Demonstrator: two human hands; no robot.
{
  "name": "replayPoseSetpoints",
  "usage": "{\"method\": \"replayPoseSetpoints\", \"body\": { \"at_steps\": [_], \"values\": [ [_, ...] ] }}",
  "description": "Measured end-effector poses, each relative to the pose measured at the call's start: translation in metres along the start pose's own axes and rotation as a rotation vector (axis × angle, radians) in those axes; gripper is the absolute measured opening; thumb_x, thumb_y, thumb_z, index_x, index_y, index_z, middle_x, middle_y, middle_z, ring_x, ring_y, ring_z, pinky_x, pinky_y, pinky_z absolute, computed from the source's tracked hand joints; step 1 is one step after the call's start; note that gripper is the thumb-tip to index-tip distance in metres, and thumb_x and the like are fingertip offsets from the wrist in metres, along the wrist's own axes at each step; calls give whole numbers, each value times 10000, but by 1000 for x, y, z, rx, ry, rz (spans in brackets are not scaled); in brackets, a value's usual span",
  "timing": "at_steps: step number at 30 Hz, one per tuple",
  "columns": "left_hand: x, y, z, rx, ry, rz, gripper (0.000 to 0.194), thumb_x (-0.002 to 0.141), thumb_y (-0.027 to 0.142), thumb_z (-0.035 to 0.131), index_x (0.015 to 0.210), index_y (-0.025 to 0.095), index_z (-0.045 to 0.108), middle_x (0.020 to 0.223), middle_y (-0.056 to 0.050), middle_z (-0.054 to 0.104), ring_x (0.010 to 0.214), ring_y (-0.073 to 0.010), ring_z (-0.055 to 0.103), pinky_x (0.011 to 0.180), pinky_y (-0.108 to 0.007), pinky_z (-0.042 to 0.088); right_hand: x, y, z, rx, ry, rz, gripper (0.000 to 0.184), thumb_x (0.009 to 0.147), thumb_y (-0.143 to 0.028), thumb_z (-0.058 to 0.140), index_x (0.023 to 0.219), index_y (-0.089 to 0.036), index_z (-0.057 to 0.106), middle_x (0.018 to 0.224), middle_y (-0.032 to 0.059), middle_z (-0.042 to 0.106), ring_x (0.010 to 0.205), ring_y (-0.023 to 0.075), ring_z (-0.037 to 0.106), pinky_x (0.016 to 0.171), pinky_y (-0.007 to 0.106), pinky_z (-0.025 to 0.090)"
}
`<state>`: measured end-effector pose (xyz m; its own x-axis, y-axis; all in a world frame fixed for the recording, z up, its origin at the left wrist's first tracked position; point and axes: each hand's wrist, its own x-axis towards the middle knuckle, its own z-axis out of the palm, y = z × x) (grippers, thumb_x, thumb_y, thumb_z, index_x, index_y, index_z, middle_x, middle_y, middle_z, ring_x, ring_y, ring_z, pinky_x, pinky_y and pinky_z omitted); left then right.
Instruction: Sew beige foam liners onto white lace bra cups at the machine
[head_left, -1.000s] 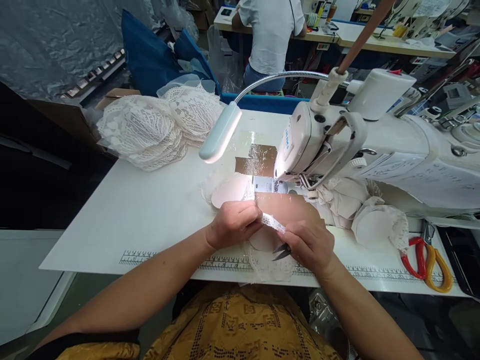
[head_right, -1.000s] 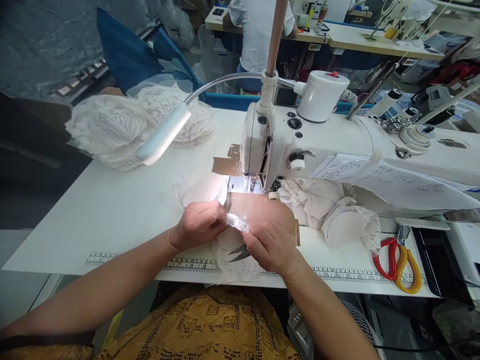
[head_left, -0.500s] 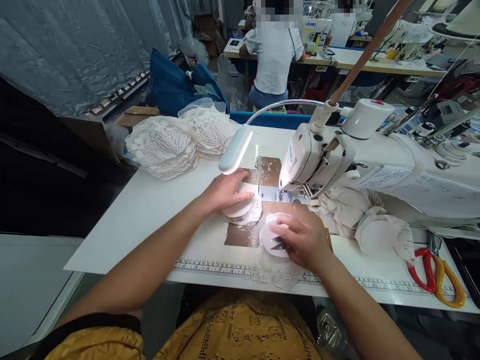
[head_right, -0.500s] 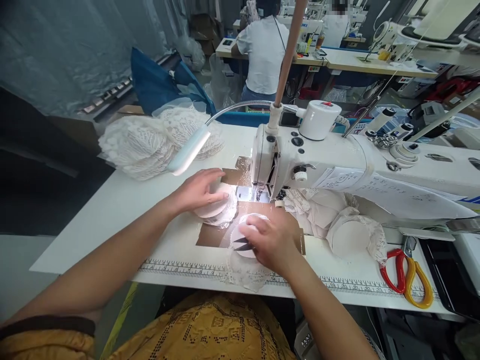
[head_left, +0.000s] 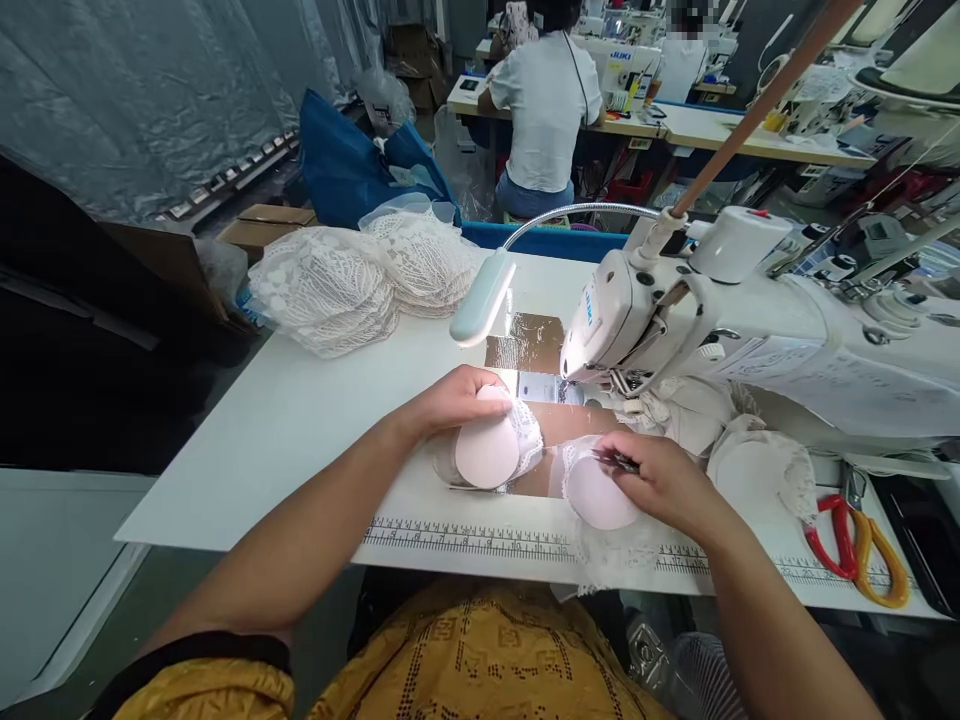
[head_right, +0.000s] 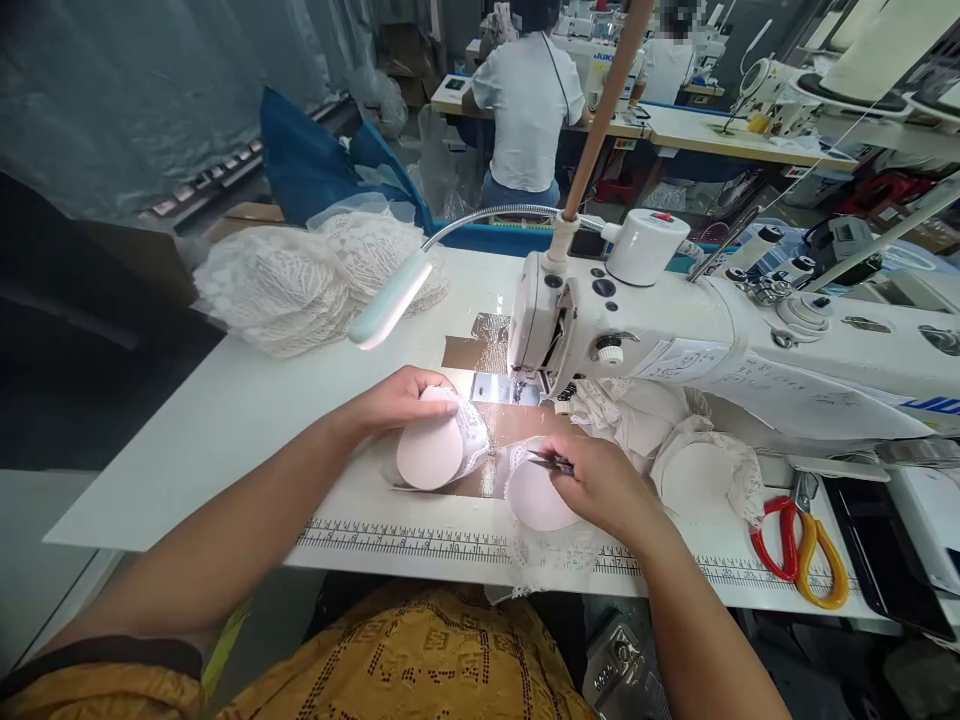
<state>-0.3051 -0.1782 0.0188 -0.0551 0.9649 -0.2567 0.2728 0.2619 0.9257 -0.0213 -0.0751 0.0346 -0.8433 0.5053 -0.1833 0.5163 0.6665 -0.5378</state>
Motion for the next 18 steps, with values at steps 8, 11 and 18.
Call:
{"method": "replayPoseSetpoints", "body": {
  "at_steps": [8,11,18],
  "values": [
    [2,-1,5,-192,-94,5,306,766,407,728,853,120,668,794,-40,650,710,-144,602,602,-221,471,35,-26,20,473,26,31,408,820,-391,632,1210,-274,603,1212,60,640,1093,243,589,876,373,474],
    [3,-4,6,-190,-108,17,313,764,412,735,847,119,665,790,-32,636,704,-131,586,591,-207,457,45,-31,30,590,-27,28,377,792,-313,645,1163,-247,635,1112,51,666,1010,222,603,856,358,468],
    [5,-4,6,-172,-115,10,298,755,390,746,856,120,673,810,-32,644,723,-130,589,607,-209,463,46,-26,35,769,-55,115,152,806,-300,607,709,-202,544,679,-44,469,634,118,429,597,268,338]
  ]
}}
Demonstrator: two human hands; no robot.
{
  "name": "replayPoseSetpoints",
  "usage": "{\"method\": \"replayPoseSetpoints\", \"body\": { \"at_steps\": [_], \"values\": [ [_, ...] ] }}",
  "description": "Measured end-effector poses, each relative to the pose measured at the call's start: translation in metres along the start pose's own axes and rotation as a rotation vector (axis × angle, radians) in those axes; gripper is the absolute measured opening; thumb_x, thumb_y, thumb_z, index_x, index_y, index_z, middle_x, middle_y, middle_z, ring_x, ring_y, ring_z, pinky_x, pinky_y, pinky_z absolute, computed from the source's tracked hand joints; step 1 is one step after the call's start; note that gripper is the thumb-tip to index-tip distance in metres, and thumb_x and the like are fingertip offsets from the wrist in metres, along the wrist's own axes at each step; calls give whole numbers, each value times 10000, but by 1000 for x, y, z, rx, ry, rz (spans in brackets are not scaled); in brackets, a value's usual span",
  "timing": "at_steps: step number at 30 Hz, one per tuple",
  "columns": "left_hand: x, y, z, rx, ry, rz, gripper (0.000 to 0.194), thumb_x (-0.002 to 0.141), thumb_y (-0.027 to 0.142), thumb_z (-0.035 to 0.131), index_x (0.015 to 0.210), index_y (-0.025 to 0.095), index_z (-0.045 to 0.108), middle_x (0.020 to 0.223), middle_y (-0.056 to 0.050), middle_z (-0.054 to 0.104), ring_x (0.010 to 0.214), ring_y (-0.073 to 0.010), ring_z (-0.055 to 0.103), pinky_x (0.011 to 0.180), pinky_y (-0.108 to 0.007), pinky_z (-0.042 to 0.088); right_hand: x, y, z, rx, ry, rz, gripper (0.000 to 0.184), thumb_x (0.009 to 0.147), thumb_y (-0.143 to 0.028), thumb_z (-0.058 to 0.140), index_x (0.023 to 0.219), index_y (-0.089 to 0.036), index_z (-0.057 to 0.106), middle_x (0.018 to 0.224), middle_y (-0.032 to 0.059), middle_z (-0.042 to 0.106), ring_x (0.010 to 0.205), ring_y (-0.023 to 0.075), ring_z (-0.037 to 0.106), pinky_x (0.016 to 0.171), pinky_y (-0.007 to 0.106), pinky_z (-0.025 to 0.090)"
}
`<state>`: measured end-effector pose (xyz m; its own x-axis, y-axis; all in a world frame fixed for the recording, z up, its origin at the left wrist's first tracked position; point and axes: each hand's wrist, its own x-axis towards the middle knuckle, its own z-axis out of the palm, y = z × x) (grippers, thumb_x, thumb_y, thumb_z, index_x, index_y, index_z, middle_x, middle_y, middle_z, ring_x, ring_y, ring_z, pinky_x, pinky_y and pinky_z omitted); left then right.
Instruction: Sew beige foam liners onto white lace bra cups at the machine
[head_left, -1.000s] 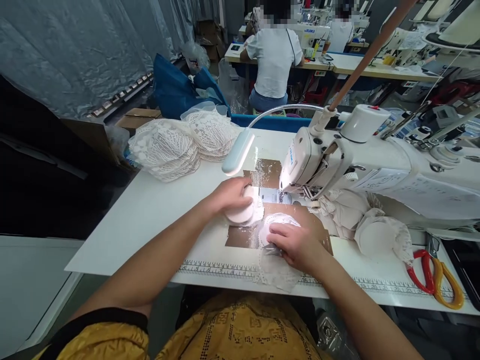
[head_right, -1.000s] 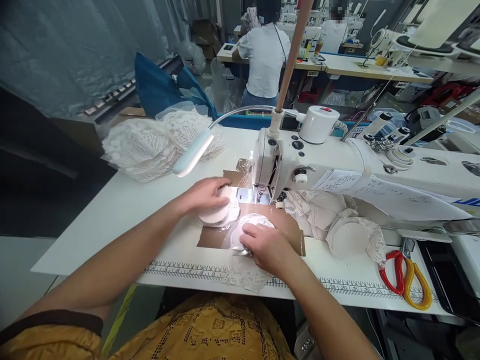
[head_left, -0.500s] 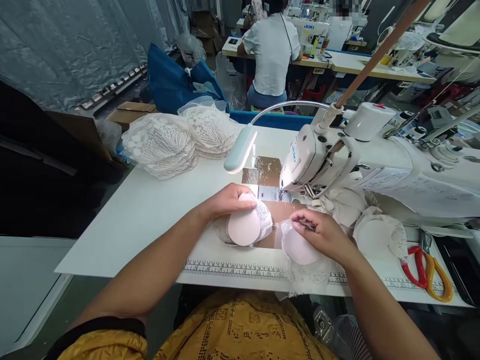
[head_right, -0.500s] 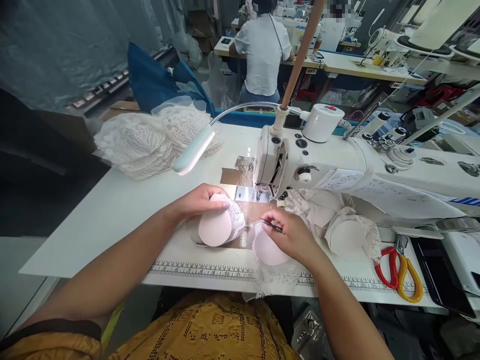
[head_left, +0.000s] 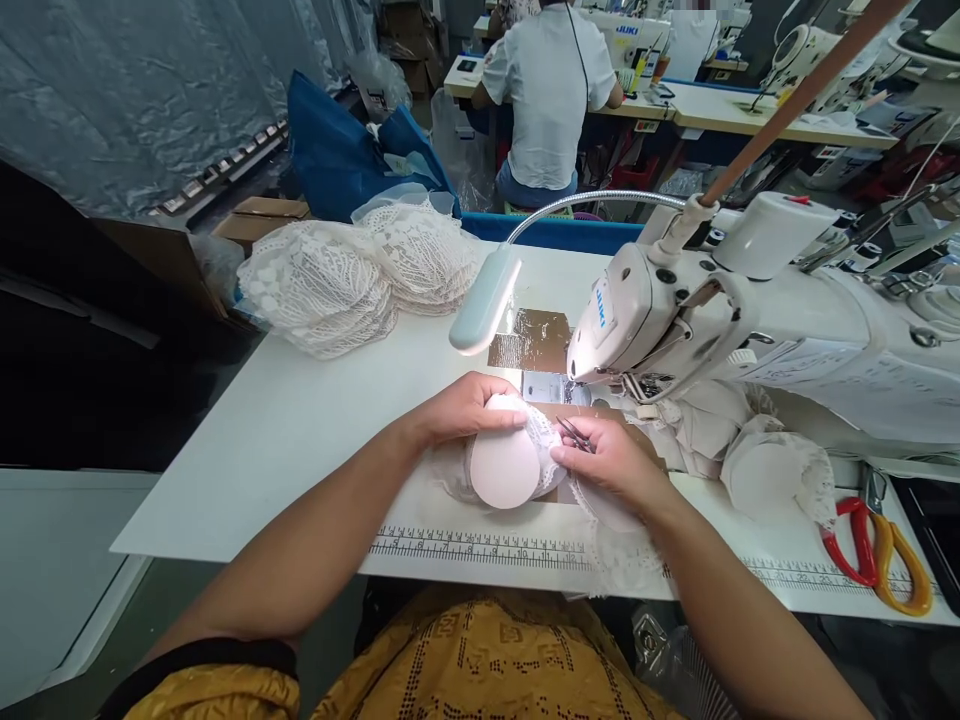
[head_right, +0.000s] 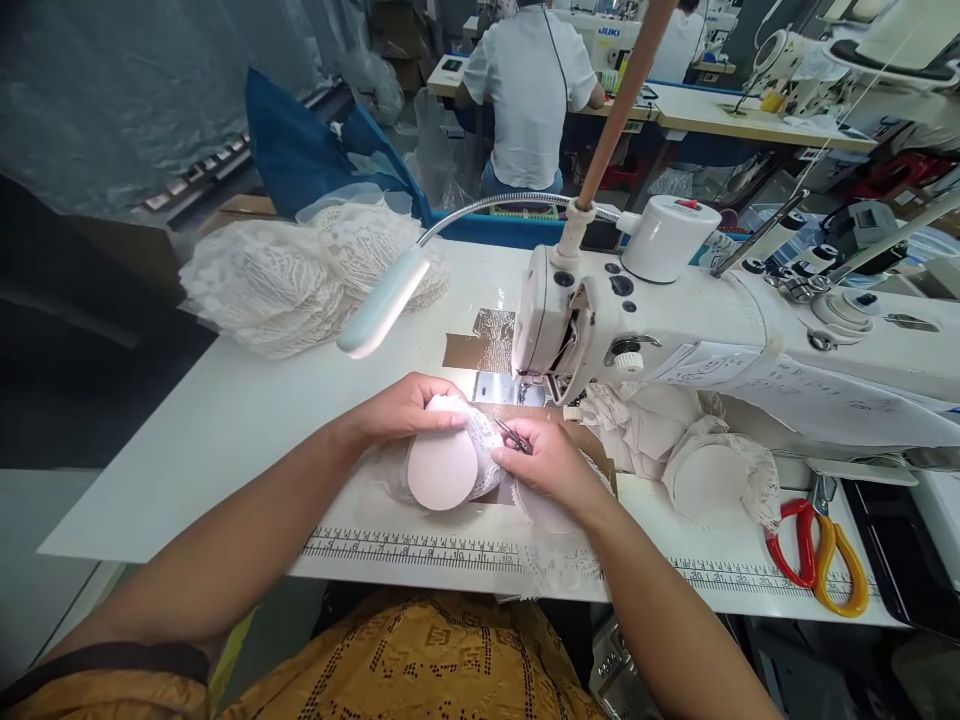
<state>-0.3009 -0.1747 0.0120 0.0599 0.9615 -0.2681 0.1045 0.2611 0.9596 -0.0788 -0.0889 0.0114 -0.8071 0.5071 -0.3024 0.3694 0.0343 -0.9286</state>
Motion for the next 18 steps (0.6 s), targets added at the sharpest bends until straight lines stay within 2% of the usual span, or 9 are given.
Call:
{"method": "replayPoseSetpoints", "body": {
  "at_steps": [2,6,14,16,18],
  "values": [
    [0,0,-1,4,8,-4,286,752,378,751,851,120,677,817,-32,649,733,-130,593,616,-206,464,-1,0,-1,43,-10,12,168,796,-297,616,700,-200,519,686,-48,436,644,114,409,607,265,325],
    [1,-1,-6,3,-6,-42,287,750,365,760,908,137,689,876,-38,674,784,-141,618,667,-218,490,-3,-1,-3,82,-28,8,90,788,-276,611,778,-196,571,725,-39,431,692,124,421,652,271,337],
    [-5,-3,-23,-56,-219,-1,403,753,254,742,1139,172,664,1140,-83,679,996,-189,645,840,-265,505,-4,3,-6,63,-19,15,92,756,-273,613,804,-195,613,749,-19,495,721,146,470,689,293,379],
    [-6,-4,-25,-50,-182,2,415,760,268,733,1153,163,651,1152,-93,671,1016,-197,640,868,-289,502,-4,4,-5,53,-8,22,96,746,-273,616,800,-194,626,749,-13,513,724,152,482,698,301,394],
    [-6,-5,-25,13,-84,16,458,758,308,732,1177,151,633,1118,-99,672,989,-200,642,864,-319,506,-5,6,-5,42,-2,17,100,748,-273,616,805,-193,634,752,-11,524,728,154,487,702,302,399]
  ]
}}
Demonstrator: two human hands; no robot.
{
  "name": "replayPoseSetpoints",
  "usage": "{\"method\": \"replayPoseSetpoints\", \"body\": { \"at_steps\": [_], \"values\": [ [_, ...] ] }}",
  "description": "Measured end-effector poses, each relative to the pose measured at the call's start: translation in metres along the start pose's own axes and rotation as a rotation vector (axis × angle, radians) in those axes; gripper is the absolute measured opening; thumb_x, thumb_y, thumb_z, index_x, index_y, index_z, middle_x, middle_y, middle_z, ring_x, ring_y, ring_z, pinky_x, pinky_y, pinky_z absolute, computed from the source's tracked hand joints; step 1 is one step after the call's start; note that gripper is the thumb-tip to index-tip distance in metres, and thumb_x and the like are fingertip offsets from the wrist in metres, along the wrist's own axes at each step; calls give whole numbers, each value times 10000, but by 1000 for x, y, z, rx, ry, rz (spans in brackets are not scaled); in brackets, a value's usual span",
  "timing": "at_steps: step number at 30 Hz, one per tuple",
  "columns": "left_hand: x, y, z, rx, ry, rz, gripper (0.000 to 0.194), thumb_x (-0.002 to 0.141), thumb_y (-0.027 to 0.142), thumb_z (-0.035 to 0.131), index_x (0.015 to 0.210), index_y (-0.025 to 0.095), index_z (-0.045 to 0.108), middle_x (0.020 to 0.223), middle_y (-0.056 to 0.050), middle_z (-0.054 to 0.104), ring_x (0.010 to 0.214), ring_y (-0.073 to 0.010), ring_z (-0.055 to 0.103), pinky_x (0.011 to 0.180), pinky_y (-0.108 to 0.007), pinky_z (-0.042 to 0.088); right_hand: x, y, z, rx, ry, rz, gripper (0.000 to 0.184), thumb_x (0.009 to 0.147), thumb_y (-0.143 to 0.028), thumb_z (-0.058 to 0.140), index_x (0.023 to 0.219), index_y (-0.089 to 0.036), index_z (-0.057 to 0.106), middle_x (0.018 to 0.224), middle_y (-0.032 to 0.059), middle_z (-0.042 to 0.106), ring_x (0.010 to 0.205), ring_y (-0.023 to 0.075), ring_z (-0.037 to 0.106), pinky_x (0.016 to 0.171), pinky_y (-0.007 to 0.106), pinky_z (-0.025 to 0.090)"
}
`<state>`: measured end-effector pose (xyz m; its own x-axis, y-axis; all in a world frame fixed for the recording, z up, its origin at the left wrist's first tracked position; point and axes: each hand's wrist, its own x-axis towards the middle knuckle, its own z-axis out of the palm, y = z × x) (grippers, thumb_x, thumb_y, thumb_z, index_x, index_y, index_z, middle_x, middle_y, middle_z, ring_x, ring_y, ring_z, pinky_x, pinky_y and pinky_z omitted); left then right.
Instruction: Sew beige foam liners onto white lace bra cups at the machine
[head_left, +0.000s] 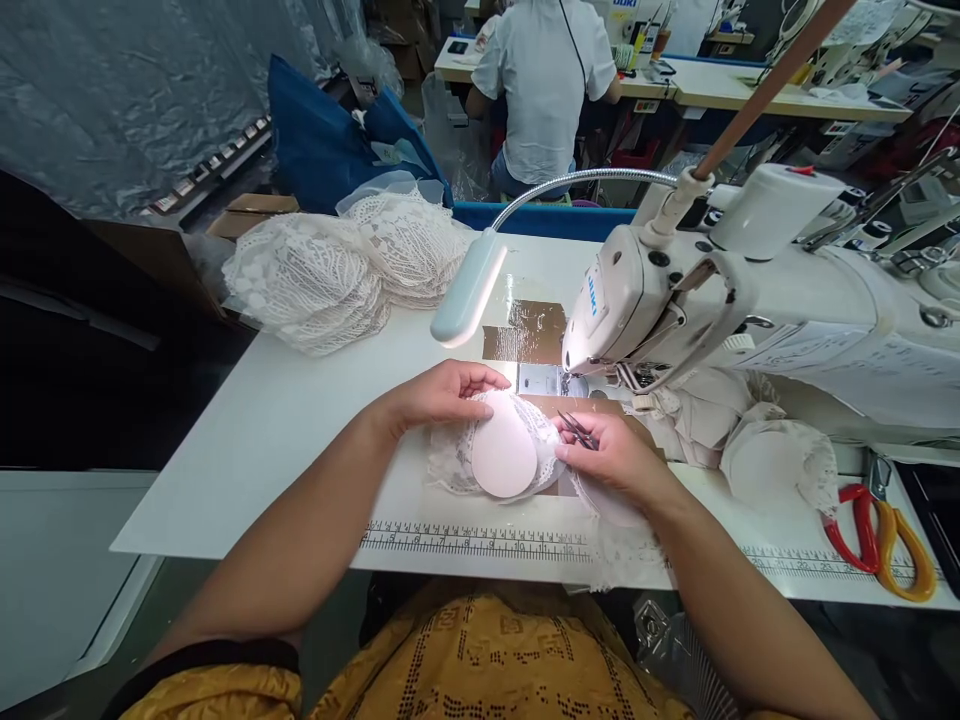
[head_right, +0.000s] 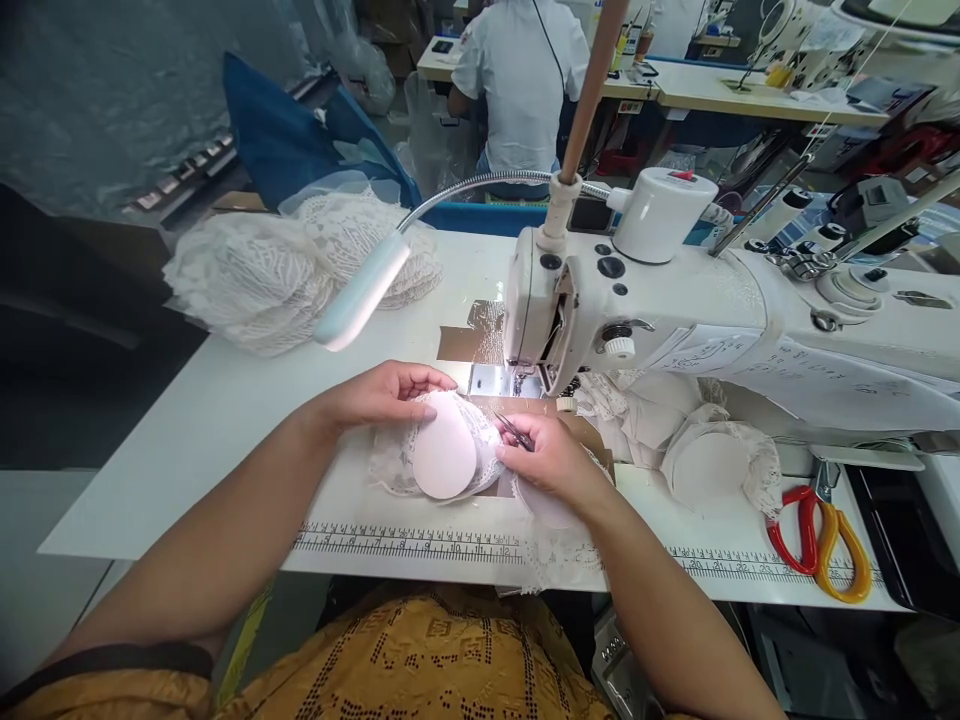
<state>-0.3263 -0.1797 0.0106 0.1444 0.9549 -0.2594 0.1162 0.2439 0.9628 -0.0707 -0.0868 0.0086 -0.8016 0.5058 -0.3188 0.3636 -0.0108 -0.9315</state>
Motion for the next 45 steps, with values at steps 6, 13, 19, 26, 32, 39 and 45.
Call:
{"method": "replayPoseSetpoints", "body": {
  "at_steps": [6,13,19,26,32,39,45],
  "values": [
    [10,7,25,491,268,278,597,717,410,754,1251,195,593,1328,-108,552,1191,-267,518,1005,-400,427,-1,-1,1,-10,-51,-25,157,797,-292,599,907,-193,650,796,-4,566,759,154,505,722,289,397],
    [19,8,46,404,-29,172,286,819,421,659,915,154,692,808,-23,659,706,-140,563,610,-235,413,-2,-5,3,-26,-49,-70,194,826,-309,564,946,-198,668,803,4,579,749,152,517,688,275,417],
    [18,7,47,69,-129,-9,292,776,393,713,881,121,723,810,-46,685,711,-142,587,617,-225,434,-2,1,2,-84,11,-90,274,825,-376,631,1046,-214,634,911,28,632,835,174,576,753,298,466],
    [17,6,47,-55,-128,-50,307,766,399,741,899,124,765,859,-80,727,758,-171,625,695,-267,487,-5,1,-5,-222,80,-192,331,952,-479,426,1084,-241,613,886,27,649,820,186,613,757,332,477],
    [20,-2,45,-138,-159,-47,319,758,414,754,859,112,762,747,-47,686,679,-142,576,631,-247,446,-1,1,-4,-124,-17,-163,275,856,-385,607,1082,-238,660,1057,50,694,942,208,644,826,353,506],
    [20,-3,47,-148,-181,-68,354,734,446,766,738,95,719,599,5,556,560,-94,449,518,-220,339,2,-1,5,-98,38,-131,152,819,-322,641,926,-223,681,927,34,697,839,177,642,746,321,511],
    [19,2,47,-104,-160,-66,342,748,439,757,716,101,718,593,3,564,556,-91,452,511,-217,348,2,-5,3,-107,67,-139,143,814,-340,642,860,-212,689,848,25,701,775,167,637,704,309,502]
  ]
}}
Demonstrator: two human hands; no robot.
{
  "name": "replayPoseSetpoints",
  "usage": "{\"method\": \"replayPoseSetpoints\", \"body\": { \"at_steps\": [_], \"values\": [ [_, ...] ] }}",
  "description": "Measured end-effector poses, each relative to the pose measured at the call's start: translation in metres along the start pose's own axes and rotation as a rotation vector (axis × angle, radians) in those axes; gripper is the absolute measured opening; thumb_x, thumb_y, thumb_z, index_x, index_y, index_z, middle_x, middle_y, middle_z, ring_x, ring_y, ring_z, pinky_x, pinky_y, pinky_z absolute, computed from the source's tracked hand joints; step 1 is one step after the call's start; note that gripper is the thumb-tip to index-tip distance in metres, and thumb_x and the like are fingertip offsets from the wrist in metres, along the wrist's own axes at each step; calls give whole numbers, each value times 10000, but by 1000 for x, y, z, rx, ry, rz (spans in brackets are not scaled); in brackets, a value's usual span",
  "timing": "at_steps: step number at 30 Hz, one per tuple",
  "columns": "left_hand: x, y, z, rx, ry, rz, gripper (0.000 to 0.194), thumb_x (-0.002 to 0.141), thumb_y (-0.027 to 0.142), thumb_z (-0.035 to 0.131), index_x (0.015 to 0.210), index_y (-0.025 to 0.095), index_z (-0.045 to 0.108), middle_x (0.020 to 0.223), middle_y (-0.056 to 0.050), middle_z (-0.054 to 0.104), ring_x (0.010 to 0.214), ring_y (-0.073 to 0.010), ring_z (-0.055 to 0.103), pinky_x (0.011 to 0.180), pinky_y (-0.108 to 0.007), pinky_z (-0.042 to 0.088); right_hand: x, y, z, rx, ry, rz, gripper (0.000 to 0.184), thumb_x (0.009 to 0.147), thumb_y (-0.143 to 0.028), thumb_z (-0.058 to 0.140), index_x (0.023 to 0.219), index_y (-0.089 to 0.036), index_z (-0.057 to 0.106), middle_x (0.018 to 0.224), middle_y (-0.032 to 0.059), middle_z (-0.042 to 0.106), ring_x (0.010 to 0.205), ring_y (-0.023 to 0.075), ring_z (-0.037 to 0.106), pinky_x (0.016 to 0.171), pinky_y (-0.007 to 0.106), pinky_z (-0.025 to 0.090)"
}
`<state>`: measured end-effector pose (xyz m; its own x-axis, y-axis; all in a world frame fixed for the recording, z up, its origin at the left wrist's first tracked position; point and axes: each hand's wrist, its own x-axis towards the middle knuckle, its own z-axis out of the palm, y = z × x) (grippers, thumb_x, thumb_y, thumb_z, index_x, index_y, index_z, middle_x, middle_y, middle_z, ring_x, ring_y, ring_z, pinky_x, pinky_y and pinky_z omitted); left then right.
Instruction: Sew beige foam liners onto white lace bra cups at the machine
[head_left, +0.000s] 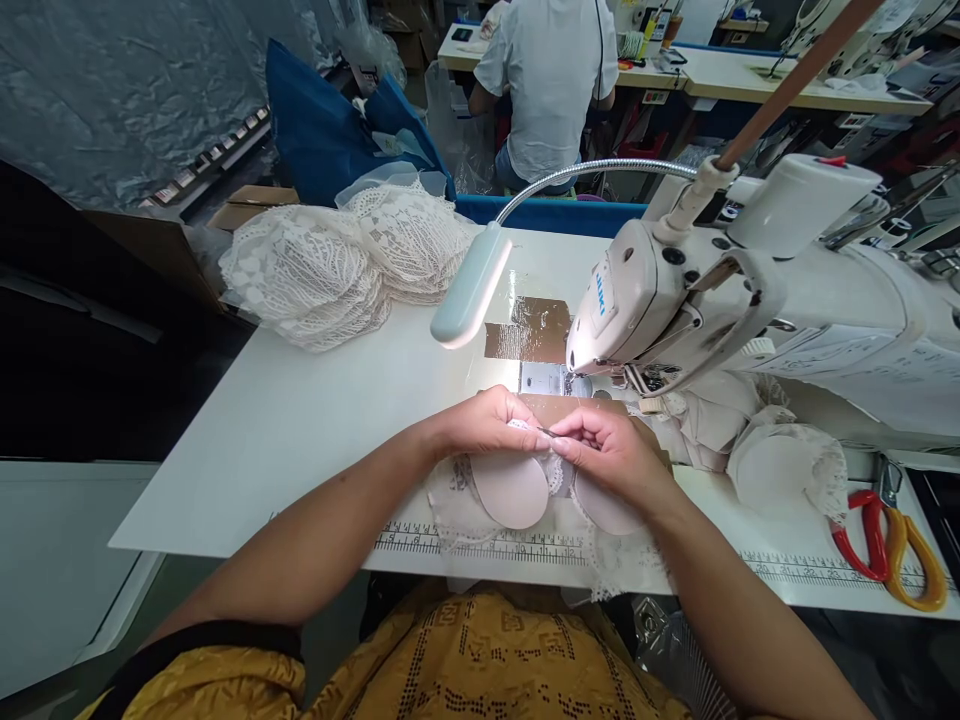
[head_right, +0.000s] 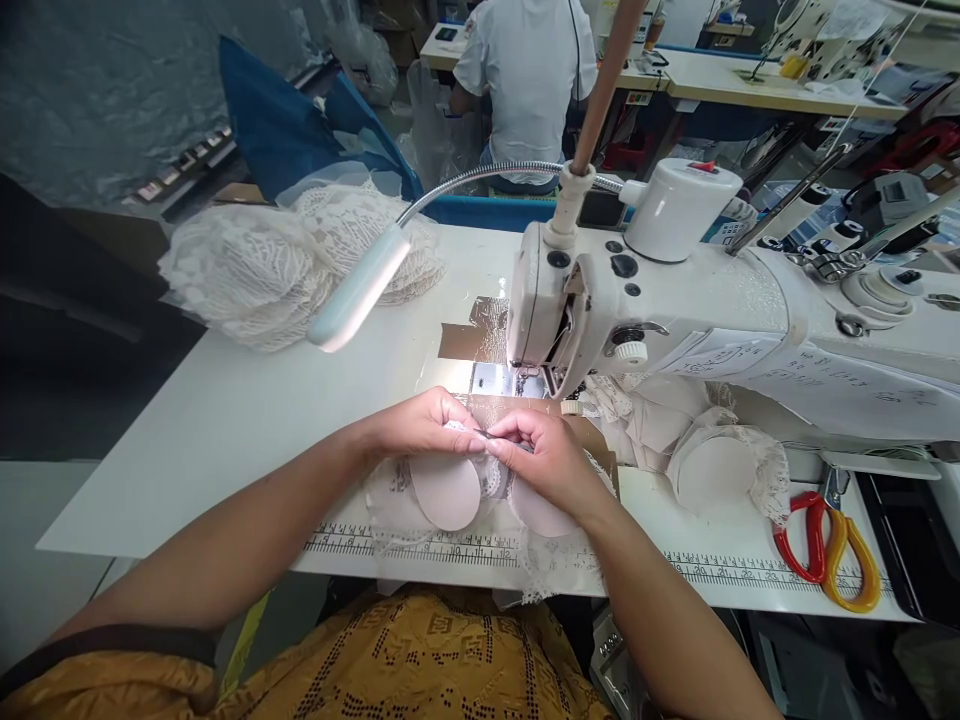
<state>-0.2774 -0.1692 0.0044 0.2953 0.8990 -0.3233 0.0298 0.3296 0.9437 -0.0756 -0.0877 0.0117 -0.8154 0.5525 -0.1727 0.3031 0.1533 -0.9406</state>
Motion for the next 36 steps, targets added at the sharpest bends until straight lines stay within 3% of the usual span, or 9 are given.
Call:
{"method": "replayPoseSetpoints", "body": {
  "at_steps": [6,10,15,17,20,21,25,31,36],
  "values": [
    [2,-3,0,0,18,16,284,753,392,755,797,112,752,711,-39,676,658,-127,568,601,-225,438,0,2,-2,6,3,-15,211,796,-366,659,945,-216,665,936,41,692,840,182,642,762,333,513],
    [1,-1,0,28,-14,37,307,783,402,713,892,117,750,830,-73,710,763,-170,626,667,-252,478,1,4,4,54,-56,71,305,767,-405,691,1014,-232,649,956,41,683,843,191,634,741,341,520],
    [-16,10,-18,292,-130,8,310,730,283,726,1014,160,698,878,-36,657,750,-149,588,616,-213,446,-2,1,0,-107,44,97,184,825,-382,605,854,-210,663,823,19,667,747,178,595,656,305,458],
    [-25,12,-28,361,-69,-5,272,719,266,717,964,152,685,794,-7,596,685,-122,536,576,-196,406,-4,0,-5,-134,-56,87,194,838,-384,595,818,-202,657,791,15,656,727,172,582,639,290,434],
    [-32,11,-35,282,54,13,285,738,292,702,975,138,659,732,17,517,668,-109,495,602,-204,400,-5,0,-6,-121,-278,56,245,873,-418,560,794,-205,653,789,17,658,735,173,583,658,291,430],
    [-33,11,-35,251,83,28,309,744,299,700,1002,136,651,737,17,509,679,-110,496,622,-212,407,-4,0,-5,-113,-265,51,263,889,-432,538,800,-213,651,803,20,662,751,176,588,677,297,435],
    [-28,12,-23,243,131,101,316,771,301,684,1038,138,642,758,16,505,690,-107,487,633,-222,400,1,3,4,-53,-12,44,225,870,-450,564,911,-243,642,888,24,663,828,189,597,736,314,455],
    [-23,15,-6,326,173,166,322,780,267,669,1080,157,628,869,-12,583,742,-118,511,657,-233,408,1,0,12,-118,1,13,139,824,-349,602,786,-216,620,703,-9,576,645,141,483,602,279,384],
    [-20,12,-3,375,198,165,370,768,337,704,1097,178,645,955,-34,628,845,-161,568,720,-262,440,-2,1,11,-97,52,-25,152,833,-354,588,813,-209,633,721,-12,592,638,136,491,598,275,383]
  ]
}}
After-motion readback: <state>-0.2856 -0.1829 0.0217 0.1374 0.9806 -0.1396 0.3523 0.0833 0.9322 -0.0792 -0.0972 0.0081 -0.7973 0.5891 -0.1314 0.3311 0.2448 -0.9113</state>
